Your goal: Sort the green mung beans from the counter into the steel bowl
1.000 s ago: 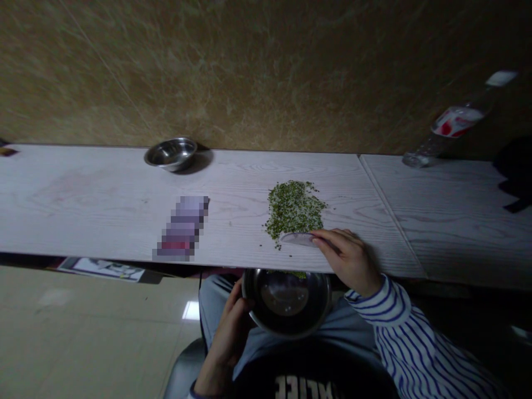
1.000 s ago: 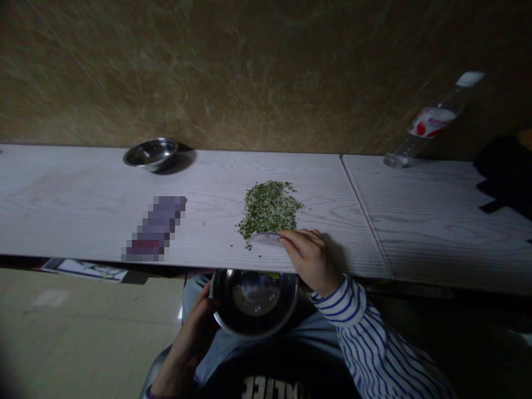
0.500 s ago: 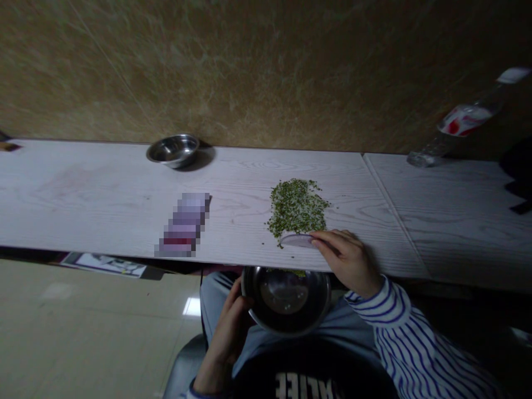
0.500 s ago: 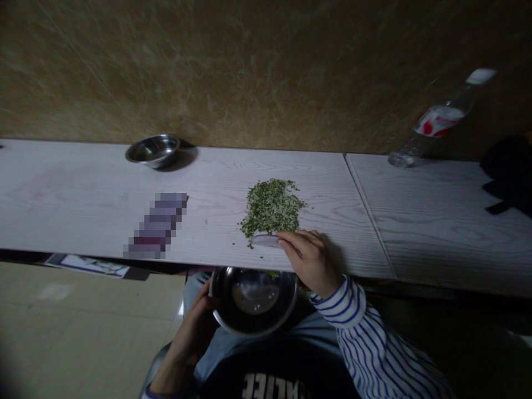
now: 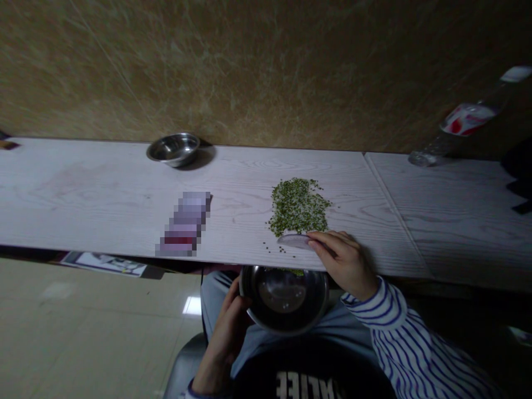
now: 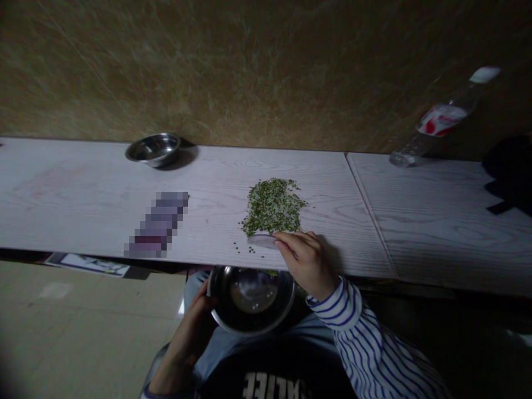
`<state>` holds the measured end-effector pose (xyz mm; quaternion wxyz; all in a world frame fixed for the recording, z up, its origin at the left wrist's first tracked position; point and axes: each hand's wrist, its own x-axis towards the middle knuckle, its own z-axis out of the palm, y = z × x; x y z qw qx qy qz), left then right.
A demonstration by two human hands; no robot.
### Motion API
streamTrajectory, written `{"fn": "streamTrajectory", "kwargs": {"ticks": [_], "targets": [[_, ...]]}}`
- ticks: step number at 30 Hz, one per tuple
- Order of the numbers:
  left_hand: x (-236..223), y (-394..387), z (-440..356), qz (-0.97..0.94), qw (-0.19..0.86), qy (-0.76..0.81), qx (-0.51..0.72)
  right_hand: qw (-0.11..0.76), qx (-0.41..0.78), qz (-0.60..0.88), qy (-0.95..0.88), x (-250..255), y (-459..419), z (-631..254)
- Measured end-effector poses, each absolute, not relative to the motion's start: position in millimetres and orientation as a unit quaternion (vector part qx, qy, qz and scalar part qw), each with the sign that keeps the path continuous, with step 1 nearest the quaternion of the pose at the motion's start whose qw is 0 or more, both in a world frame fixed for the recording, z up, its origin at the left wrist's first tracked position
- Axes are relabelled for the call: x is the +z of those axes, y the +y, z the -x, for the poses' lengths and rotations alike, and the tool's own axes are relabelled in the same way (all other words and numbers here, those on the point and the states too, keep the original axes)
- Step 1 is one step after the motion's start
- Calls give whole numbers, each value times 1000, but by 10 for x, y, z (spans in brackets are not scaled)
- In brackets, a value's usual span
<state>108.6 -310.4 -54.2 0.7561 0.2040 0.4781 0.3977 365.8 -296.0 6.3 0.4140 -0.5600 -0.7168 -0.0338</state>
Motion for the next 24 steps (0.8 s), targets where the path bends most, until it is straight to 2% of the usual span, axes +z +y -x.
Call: {"fn": "streamTrajectory", "kwargs": {"ticks": [24], "targets": [[-569, -3113, -1060, -205, 751, 487, 396, 405, -28, 575, -710, 95, -2969, -3690]]}}
